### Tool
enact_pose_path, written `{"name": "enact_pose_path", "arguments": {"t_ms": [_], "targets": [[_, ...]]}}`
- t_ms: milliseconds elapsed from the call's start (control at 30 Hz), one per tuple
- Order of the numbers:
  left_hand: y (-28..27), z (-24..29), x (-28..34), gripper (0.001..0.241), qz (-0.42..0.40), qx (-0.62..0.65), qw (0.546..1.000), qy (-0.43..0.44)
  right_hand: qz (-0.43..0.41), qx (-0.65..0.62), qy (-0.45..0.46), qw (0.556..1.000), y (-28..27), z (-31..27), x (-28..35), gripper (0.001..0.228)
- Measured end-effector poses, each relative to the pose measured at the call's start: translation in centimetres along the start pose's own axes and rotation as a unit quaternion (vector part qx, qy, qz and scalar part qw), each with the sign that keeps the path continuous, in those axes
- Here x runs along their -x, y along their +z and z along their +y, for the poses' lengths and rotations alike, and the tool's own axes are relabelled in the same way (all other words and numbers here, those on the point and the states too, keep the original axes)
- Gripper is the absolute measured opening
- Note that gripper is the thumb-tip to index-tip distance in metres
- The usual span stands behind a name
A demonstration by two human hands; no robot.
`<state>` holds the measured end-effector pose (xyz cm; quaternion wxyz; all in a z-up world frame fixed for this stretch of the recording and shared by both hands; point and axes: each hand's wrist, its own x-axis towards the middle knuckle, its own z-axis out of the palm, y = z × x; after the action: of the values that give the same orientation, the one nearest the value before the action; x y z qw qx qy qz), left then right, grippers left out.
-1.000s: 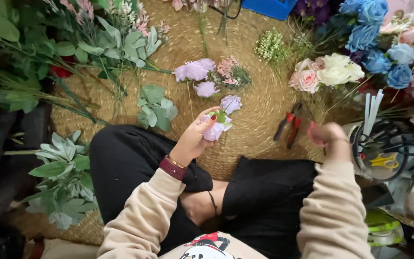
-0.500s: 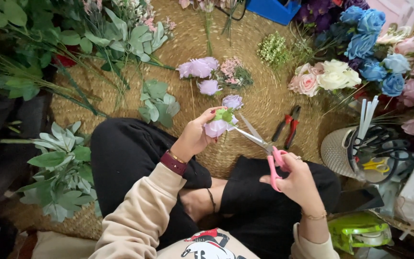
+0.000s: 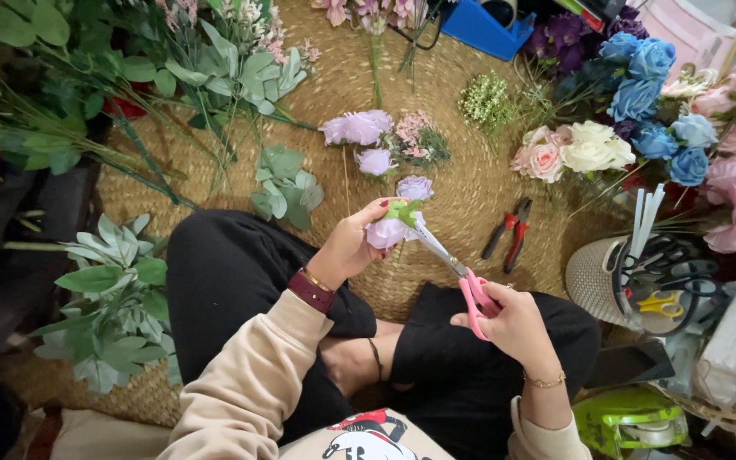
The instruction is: The person sits on a woven mat and uses pink scissors to trim the stem of a purple artificial flower. They then insert the flower into a thin wooden stick and secure it by wrapping the base with green floral tape. The person repeats this process with another flower, attaching it to a second wooden stick.
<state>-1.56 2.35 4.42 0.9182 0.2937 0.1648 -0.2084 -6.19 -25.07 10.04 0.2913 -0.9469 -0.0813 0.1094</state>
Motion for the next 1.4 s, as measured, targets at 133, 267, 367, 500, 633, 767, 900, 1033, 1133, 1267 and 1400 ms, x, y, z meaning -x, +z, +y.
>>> {"name": "enact_pose_path", "arguments": {"t_ms": [133, 267, 367, 500, 633, 767, 900, 1033, 1133, 1267, 1400], "targets": [[0.0, 0.2, 0.2, 0.031, 0.012, 0.014, 1.0, -0.003, -0.015, 0.013, 0.016, 1.0, -0.1, -0.3, 0.0, 0.045], [0.1, 0.3, 0.2, 0.029, 0.023, 0.021, 0.999, -0.007, -0.018, 0.014, 0.02, 1.0, -0.2, -0.6, 0.0, 0.045], [0.3, 0.3, 0.4, 0.03, 0.022, 0.017, 1.0, -0.01, -0.022, 0.013, 0.017, 1.0, -0.3, -1.0, -0.2, 0.045], [0.3, 0.2, 0.4, 0.029, 0.009, 0.004, 1.0, -0.003, -0.008, 0.016, -0.015, 1.0, 0.4, -0.6, -0.7, 0.044], [0.4, 0.1, 0.4, 0.028, 0.009, -0.006, 1.0, 0.009, 0.034, 0.085, -0.074, 0.993, 0.2, -3.0, -0.9, 0.04], [-0.1, 0.1, 0.3, 0.027, 0.023, -0.001, 1.0, 0.006, 0.086, 0.206, -0.114, 0.968, 0.1, -4.7, -1.1, 0.032], [-1.5, -0.2, -0.7, 0.023, 0.066, -0.01, 0.998, -0.007, 0.104, 0.188, -0.14, 0.967, 1.3, -3.2, -1.8, 0.046], [-2.3, 0.2, -0.6, 0.021, 0.1, 0.023, 0.995, 0.002, 0.106, 0.192, -0.145, 0.965, 1.6, -3.2, -2.0, 0.046], [-2.5, 0.4, -0.6, 0.021, 0.107, 0.035, 0.994, 0.01, 0.111, 0.206, -0.138, 0.962, 1.6, -4.8, -1.8, 0.04], [-2.4, 0.9, -0.3, 0.023, 0.136, 0.026, 0.99, 0.042, 0.201, 0.302, -0.161, 0.918, 3.8, -0.2, -2.6, 0.053], [-2.6, 1.4, -0.2, 0.022, 0.146, 0.023, 0.986, 0.08, 0.218, 0.333, -0.17, 0.901, 3.4, -3.5, -2.4, 0.052]]}}
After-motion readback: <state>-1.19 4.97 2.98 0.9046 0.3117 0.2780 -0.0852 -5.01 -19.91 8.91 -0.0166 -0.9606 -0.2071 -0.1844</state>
